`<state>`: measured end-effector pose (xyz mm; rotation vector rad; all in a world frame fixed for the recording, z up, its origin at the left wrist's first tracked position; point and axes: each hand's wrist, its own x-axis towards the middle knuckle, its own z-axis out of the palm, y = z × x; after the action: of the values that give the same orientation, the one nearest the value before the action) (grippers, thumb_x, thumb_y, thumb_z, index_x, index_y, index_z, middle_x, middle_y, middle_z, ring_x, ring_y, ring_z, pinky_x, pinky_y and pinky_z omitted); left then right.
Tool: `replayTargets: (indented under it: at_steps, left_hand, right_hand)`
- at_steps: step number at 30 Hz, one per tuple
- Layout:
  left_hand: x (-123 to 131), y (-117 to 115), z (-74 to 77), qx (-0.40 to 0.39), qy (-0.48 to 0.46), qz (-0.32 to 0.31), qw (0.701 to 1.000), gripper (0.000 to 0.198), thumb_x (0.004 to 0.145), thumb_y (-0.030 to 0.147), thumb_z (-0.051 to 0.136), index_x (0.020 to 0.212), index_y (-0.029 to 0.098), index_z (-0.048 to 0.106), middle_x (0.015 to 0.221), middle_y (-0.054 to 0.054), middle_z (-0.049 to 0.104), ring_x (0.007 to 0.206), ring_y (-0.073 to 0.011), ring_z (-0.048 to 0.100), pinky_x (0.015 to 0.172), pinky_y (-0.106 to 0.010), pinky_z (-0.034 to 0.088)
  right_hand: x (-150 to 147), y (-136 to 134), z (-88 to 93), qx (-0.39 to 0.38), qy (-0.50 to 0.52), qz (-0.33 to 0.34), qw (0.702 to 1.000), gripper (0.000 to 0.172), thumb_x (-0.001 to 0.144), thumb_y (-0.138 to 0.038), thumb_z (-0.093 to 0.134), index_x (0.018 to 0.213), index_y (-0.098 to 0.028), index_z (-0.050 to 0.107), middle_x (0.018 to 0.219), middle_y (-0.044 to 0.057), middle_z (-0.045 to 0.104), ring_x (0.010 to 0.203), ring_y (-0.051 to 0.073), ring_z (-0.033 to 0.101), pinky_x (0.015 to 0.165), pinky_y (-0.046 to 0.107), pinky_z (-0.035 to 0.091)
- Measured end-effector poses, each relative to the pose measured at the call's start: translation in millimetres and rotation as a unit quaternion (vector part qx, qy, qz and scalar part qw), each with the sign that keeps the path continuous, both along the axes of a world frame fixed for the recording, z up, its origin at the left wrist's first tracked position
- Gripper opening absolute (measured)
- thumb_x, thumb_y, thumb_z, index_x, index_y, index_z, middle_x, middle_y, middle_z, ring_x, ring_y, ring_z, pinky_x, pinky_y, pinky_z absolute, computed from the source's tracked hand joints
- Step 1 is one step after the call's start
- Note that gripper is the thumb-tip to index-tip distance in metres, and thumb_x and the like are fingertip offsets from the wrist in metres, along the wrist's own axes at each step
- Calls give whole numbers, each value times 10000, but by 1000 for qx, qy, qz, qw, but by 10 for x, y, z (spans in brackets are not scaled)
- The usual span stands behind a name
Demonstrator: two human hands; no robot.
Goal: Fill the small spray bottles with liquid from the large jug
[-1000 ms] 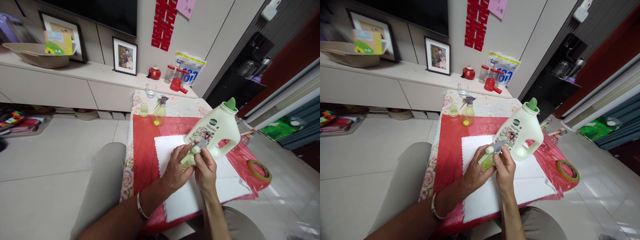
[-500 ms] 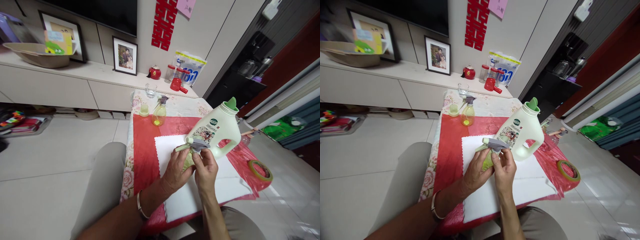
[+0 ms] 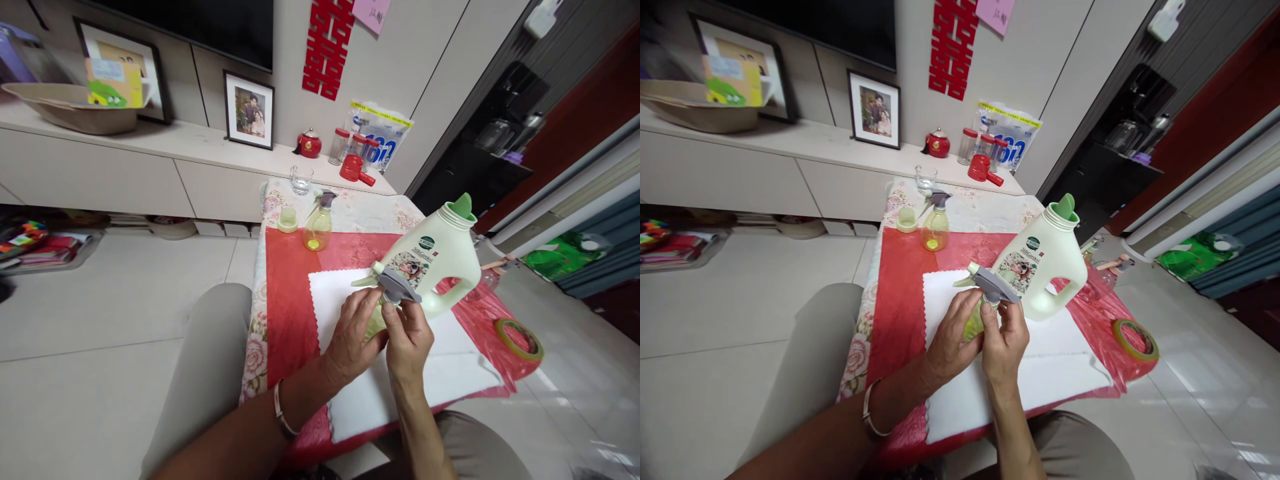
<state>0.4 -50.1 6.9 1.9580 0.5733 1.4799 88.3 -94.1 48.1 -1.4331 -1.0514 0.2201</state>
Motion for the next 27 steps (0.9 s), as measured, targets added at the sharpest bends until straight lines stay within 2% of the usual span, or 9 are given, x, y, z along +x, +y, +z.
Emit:
replayTargets:
  at_steps: [6, 10, 24, 27]
  left_hand:
    - [-1, -10, 12, -1, 9, -5, 1000, 639, 907, 156, 565, 1497, 239, 334, 1350, -133, 560, 1270, -282, 539, 1074, -504, 498]
    - [-1, -17, 1, -6, 7, -10, 1000, 697, 875, 113, 572, 1508, 247, 315, 1380, -132, 545, 1294, -285, 524, 1089, -516, 485]
    - [5, -3, -16, -9, 10, 1, 1000, 706, 872, 145, 596, 1511, 245, 312, 1380, -138, 545, 1292, -295, 528, 1087, -532, 488]
    - [5, -6, -20, -9, 8, -6, 1000, 704, 881, 143, 592, 1516, 244, 304, 1387, -142, 539, 1298, -292, 523, 1087, -529, 485]
  right_hand:
    - [121, -30, 79, -20, -80, -8, 997, 231, 856, -396, 711, 1004, -219, 704, 1009, 35, 659, 939, 203, 619, 829, 354, 498]
    - [141, -18, 103, -23, -106, -28, 994, 230, 840, -421, 724, 941, -214, 716, 921, 20, 644, 868, 191, 597, 826, 353, 479]
    - [108, 3, 73, -44, -50, -32, 997, 283, 859, -479, 699, 825, -199, 683, 814, -2, 592, 789, 176, 563, 764, 329, 445]
    - [80, -2, 98, -43, -48, -35, 997, 272, 871, -475, 682, 855, -203, 694, 883, 8, 595, 821, 177, 573, 768, 327, 449]
